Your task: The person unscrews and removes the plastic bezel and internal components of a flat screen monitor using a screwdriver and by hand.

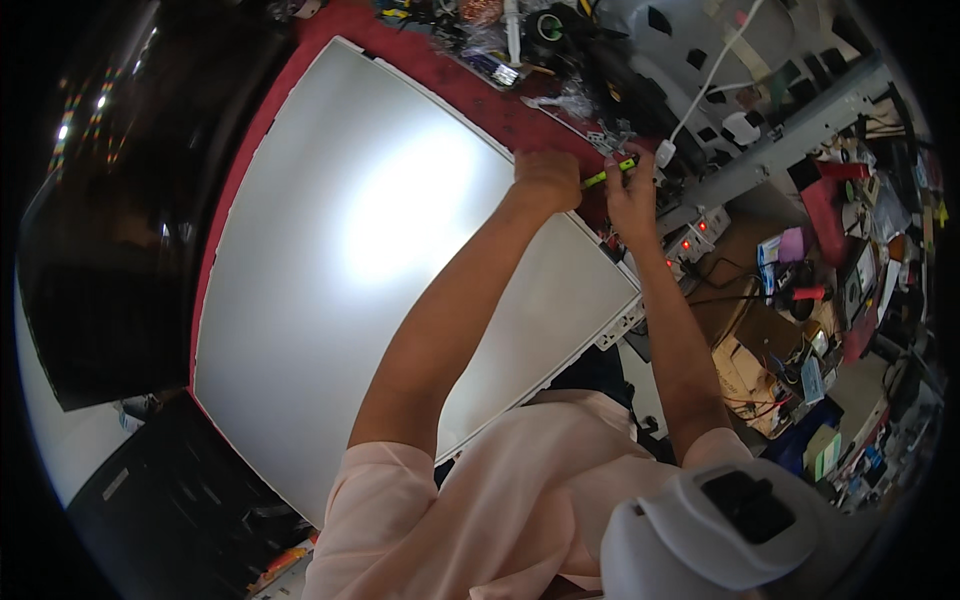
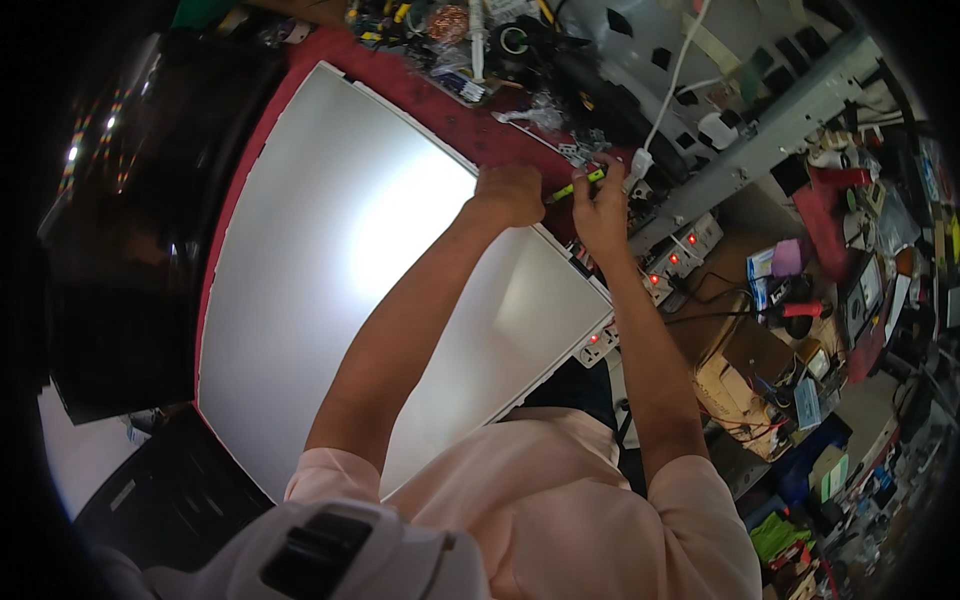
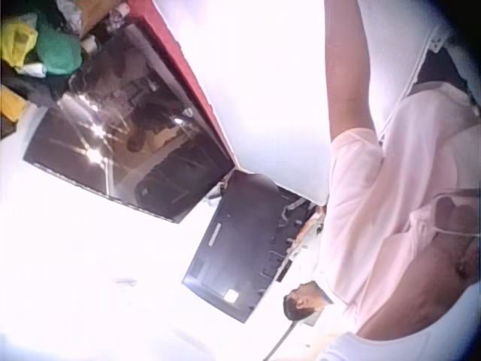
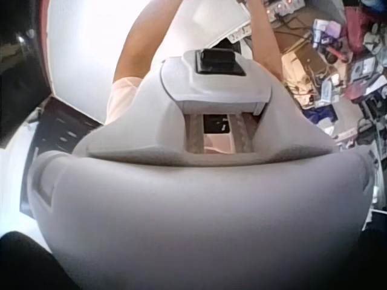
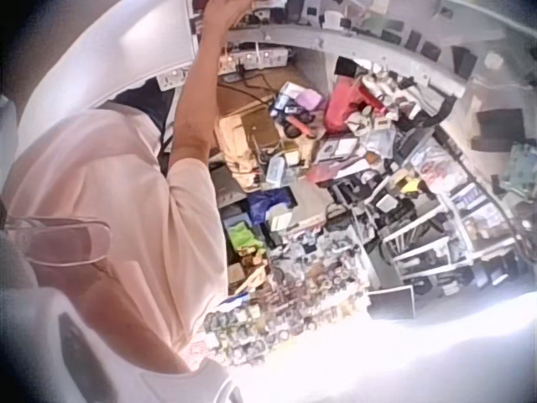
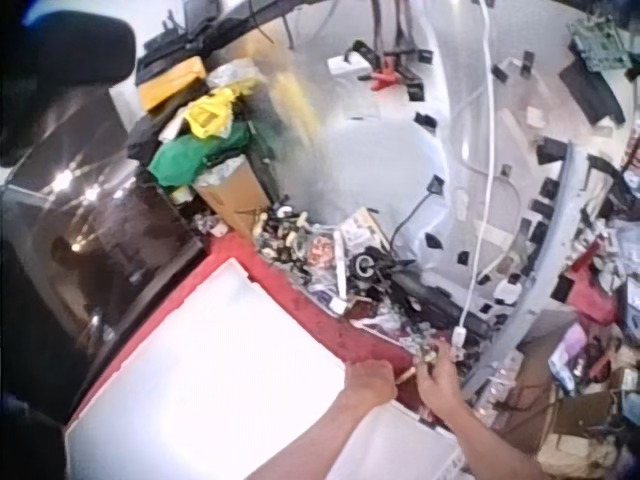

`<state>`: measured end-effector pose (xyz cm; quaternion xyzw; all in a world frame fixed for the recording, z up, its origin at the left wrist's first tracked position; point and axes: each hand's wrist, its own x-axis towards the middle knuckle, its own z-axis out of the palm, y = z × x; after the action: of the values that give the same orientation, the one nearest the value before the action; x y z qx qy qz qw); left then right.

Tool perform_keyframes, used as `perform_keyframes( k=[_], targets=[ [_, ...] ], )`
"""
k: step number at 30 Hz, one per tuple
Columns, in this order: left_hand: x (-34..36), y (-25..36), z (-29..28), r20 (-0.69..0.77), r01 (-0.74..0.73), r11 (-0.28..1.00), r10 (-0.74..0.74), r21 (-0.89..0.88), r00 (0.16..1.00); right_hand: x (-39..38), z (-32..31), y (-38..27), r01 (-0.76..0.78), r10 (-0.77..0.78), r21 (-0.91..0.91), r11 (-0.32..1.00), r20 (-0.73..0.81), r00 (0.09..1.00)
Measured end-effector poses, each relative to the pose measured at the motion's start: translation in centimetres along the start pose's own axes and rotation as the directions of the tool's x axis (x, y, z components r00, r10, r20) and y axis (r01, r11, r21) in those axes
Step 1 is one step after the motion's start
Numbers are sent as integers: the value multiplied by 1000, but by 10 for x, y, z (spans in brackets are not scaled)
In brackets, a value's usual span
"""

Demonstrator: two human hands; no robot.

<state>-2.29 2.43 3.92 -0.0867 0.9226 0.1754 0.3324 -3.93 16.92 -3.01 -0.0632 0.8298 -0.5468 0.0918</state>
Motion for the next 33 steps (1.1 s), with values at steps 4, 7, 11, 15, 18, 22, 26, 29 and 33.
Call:
perform_keyframes(
  k=[4, 7, 11, 15, 18, 22, 26, 29, 33],
  targets=[
    [9, 6, -1, 57, -8, 1000, 6, 30, 998, -7, -4, 5, 26, -24, 16, 1000, -76, 997],
    [15, 8, 1, 77, -15, 995, 8, 98, 997, -4, -10, 12, 70, -62, 36, 997, -188, 980],
    [21, 0, 6, 90, -41, 992, 30, 122, 995, -7, -18, -3, 29, -7, 130, 991, -168, 986],
    [34, -21, 23, -67, -115, 992, 111, -57, 992, -12, -14, -5, -88, 131, 291, 953, -134, 982],
    [45, -45, 31, -457, -340, 875, 159, -345, 875, -10, -4, 24, 33, -2, 156, 987, -193, 981],
    [40, -61, 16, -591, -279, 775, -147, -567, 793, -7, 3, 13, -59, 79, 313, 948, -49, 996],
    [48, -71, 9, -604, -214, 802, -216, -558, 767, 0, 12, 20, -119, 101, 389, 913, 66, 993],
    [50, -64, 3, -533, -63, 886, -218, -460, 818, -2, 10, 8, -221, 207, 449, 866, 82, 975],
    [48, -47, 3, -479, 29, 926, -221, -376, 850, 2, 0, -3, -195, 261, 610, 768, -20, 965]
  ],
)
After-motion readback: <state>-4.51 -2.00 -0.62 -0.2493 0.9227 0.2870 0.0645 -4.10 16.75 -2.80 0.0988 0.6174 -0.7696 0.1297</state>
